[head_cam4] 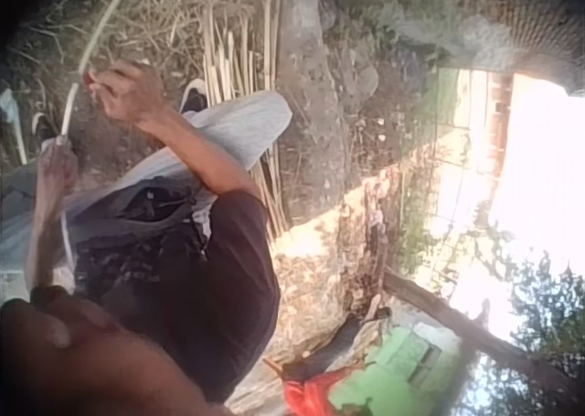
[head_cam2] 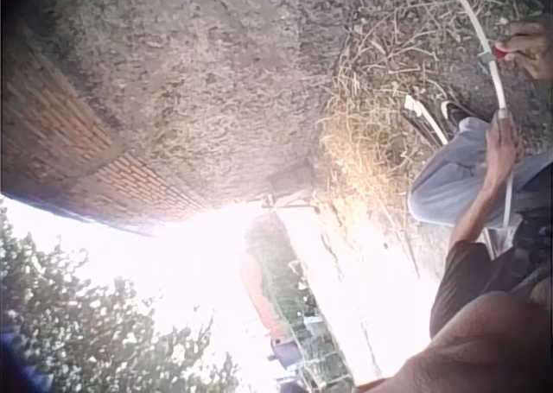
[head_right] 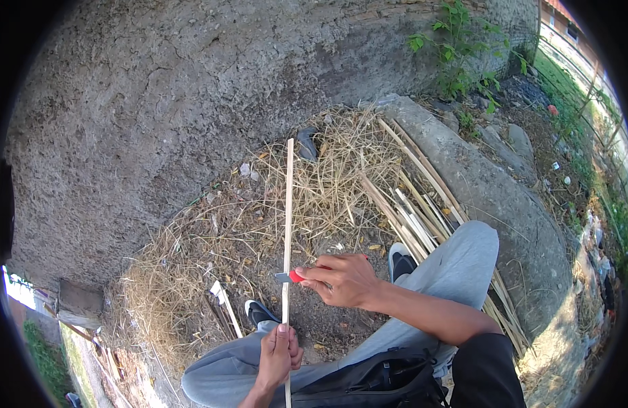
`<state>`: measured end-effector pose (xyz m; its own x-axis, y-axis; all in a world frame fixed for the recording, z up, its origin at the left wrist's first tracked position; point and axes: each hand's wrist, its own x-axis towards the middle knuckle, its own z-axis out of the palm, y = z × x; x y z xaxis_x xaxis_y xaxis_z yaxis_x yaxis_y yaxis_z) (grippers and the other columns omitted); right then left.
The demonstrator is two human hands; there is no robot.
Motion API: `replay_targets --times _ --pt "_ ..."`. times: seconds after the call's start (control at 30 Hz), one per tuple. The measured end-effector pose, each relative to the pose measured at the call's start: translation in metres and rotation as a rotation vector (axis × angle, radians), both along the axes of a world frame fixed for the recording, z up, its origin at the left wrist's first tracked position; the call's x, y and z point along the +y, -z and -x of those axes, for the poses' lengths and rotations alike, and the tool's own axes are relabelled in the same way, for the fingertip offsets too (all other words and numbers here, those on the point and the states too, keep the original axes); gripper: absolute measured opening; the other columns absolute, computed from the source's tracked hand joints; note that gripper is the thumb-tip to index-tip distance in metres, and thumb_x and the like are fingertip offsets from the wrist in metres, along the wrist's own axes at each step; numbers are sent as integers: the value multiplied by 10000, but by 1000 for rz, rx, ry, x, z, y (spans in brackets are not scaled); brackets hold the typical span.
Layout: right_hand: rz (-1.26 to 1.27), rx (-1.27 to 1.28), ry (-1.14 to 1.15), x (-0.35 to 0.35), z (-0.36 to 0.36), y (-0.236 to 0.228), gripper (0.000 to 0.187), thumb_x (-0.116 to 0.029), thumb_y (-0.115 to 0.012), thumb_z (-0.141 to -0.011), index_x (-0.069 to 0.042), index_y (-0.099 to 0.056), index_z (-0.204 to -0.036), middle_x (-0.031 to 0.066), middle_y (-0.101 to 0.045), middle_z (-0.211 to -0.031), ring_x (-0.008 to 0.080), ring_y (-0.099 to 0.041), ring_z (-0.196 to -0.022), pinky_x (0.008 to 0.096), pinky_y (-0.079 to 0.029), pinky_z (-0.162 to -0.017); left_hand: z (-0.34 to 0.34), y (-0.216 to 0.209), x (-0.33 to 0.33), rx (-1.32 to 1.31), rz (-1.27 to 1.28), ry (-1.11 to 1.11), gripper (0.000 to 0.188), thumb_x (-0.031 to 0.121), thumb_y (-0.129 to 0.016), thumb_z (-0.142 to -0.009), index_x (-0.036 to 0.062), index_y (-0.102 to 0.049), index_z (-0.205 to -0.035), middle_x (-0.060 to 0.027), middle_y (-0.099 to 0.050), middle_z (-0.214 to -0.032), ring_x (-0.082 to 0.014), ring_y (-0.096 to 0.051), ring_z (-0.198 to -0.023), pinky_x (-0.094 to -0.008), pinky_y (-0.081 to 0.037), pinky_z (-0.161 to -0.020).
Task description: The person uses a utility knife to shave and smooth the surface of a bamboo slat while sitting outdoors.
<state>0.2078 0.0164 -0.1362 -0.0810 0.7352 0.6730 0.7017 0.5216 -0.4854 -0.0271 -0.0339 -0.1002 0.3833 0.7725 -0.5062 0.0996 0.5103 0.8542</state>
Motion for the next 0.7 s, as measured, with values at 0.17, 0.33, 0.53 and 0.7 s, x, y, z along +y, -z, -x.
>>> replay_targets --times 0.17,0.33,0.53,0.7 --pt "23 9 -7 2 1 2 220 -234 -824 -800 -195 -790 -1014 -38 -629 -700 146 -577 -502 297 -460 -457 -1 3 -3 9 -37 -16 379 371 -344 -1115 78 -425 -889 36 -233 -568 -66 -266 -415 -271 -199 -379" --pt "-4 34 -14 3 3 3 207 -224 -823 -806 -189 -795 -1008 -34 -632 -690 145 -572 -493 297 -450 -445 0 3 -4 18 -58 -20 378 368 -352 -1113 70 -426 -893 32 -241 -566 -68 -276 -413 -273 -210 -377" --pt "38 15 33 6 -2 5 191 -240 -816 -823 -184 -797 -1004 -31 -648 -700 146 -552 -466 299 -429 -420 -2 4 -6 56 -61 -20 378 357 -348 -1115 66 -423 -886 24 -261 -574 -72 -295 -417 -276 -228 -375" --pt "21 27 35 9 -2 8 202 -240 -816 -822 -189 -795 -1016 -36 -650 -700 141 -548 -461 296 -425 -415 -2 2 -6 43 -54 -11 376 352 -344 -1116 65 -429 -890 22 -270 -574 -72 -297 -417 -277 -230 -373"
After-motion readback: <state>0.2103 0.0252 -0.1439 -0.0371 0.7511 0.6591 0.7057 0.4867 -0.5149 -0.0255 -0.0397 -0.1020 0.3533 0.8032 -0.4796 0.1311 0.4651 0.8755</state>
